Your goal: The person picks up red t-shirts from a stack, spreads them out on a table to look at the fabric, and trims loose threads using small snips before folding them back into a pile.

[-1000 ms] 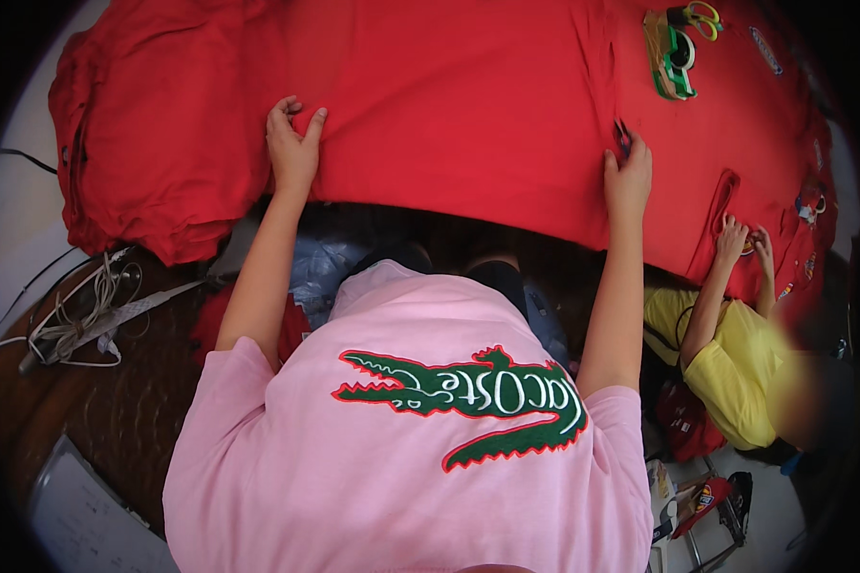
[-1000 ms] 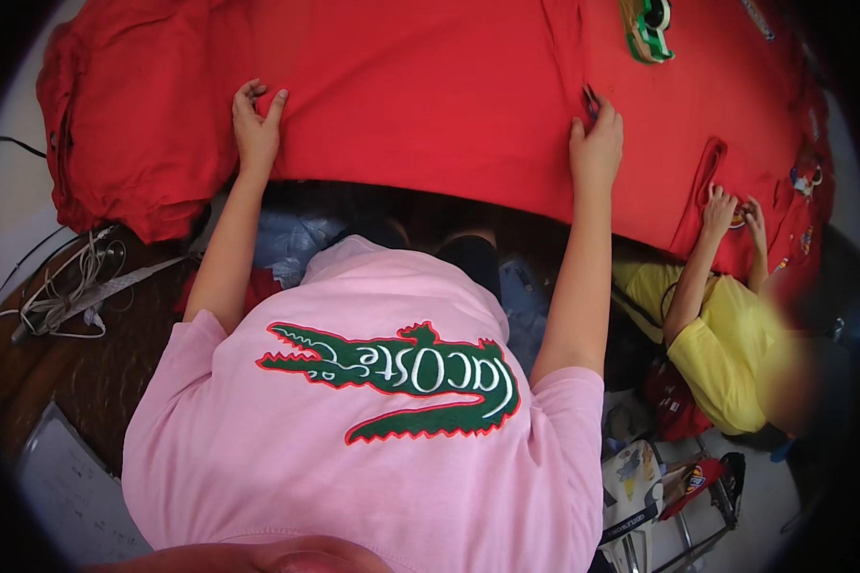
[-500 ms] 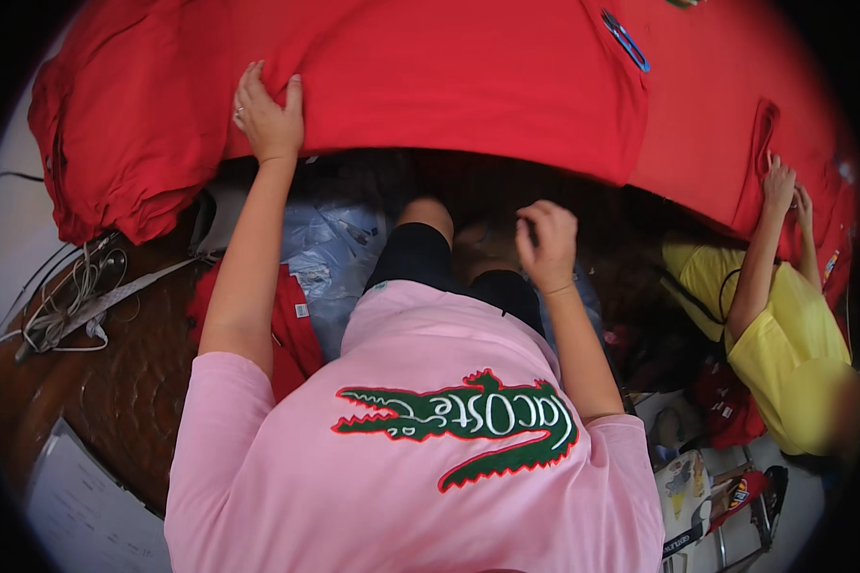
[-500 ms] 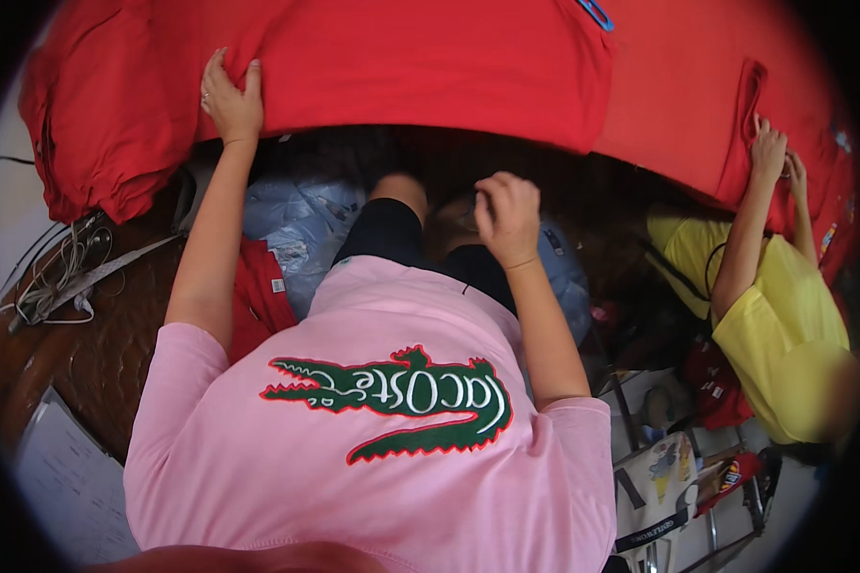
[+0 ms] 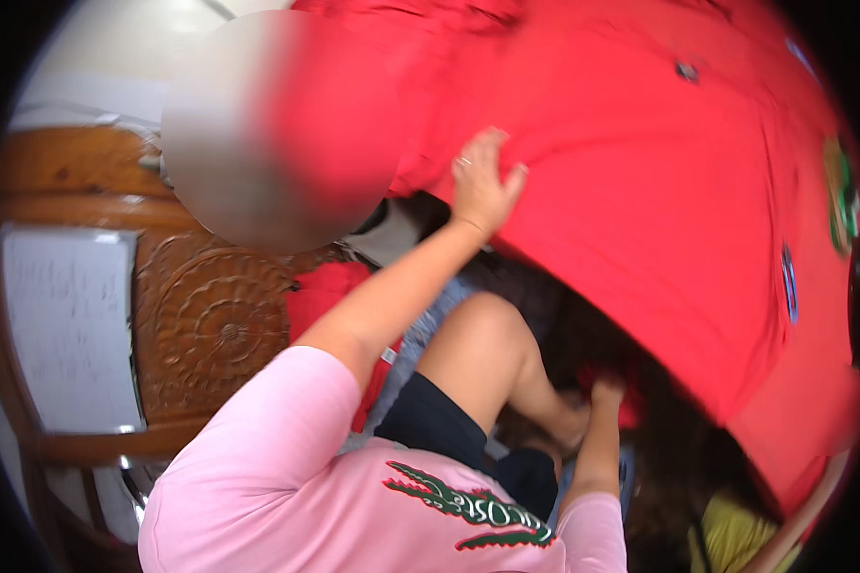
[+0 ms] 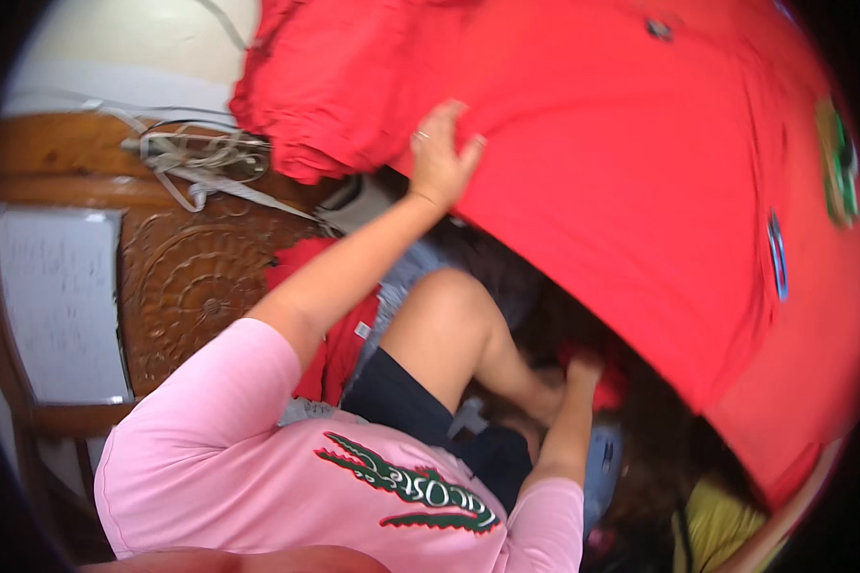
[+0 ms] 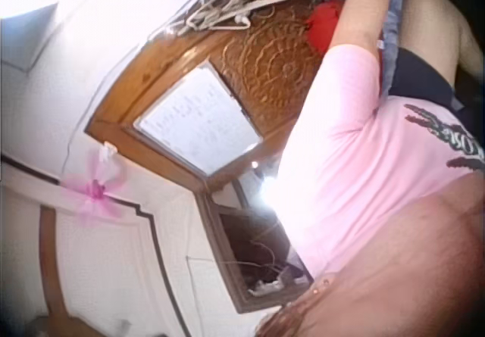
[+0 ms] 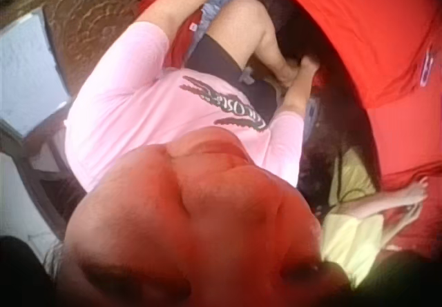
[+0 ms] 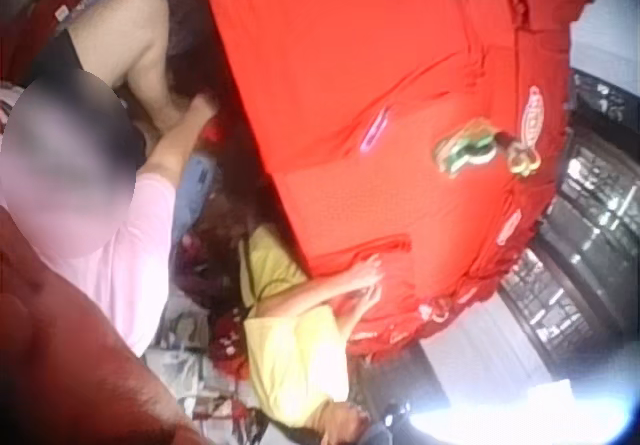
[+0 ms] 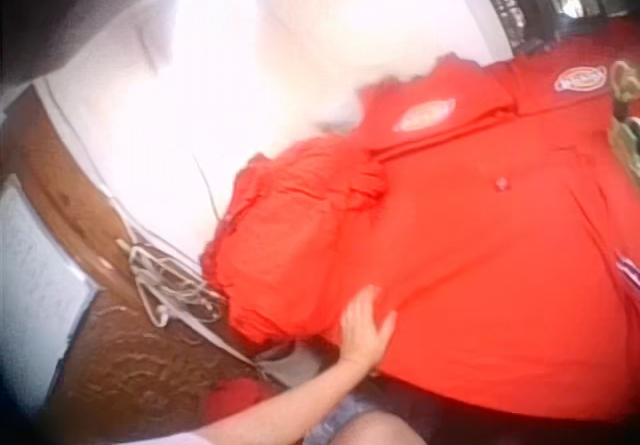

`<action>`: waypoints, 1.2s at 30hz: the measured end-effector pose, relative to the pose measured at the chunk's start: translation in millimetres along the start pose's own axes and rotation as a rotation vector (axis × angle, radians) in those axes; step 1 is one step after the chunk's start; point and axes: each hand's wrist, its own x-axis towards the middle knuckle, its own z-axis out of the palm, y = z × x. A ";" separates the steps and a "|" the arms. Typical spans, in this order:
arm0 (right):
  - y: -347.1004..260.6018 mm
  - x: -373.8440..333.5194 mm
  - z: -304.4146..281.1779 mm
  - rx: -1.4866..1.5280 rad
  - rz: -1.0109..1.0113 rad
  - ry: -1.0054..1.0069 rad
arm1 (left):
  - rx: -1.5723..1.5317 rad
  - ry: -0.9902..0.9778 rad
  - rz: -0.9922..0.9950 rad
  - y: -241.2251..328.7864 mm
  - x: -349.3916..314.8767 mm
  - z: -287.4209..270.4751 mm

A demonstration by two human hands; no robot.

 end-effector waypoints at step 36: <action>-244.4 21.0 -541.8 0.432 -0.144 0.171 | -0.396 0.061 -0.334 -36.8 -0.8 -33.6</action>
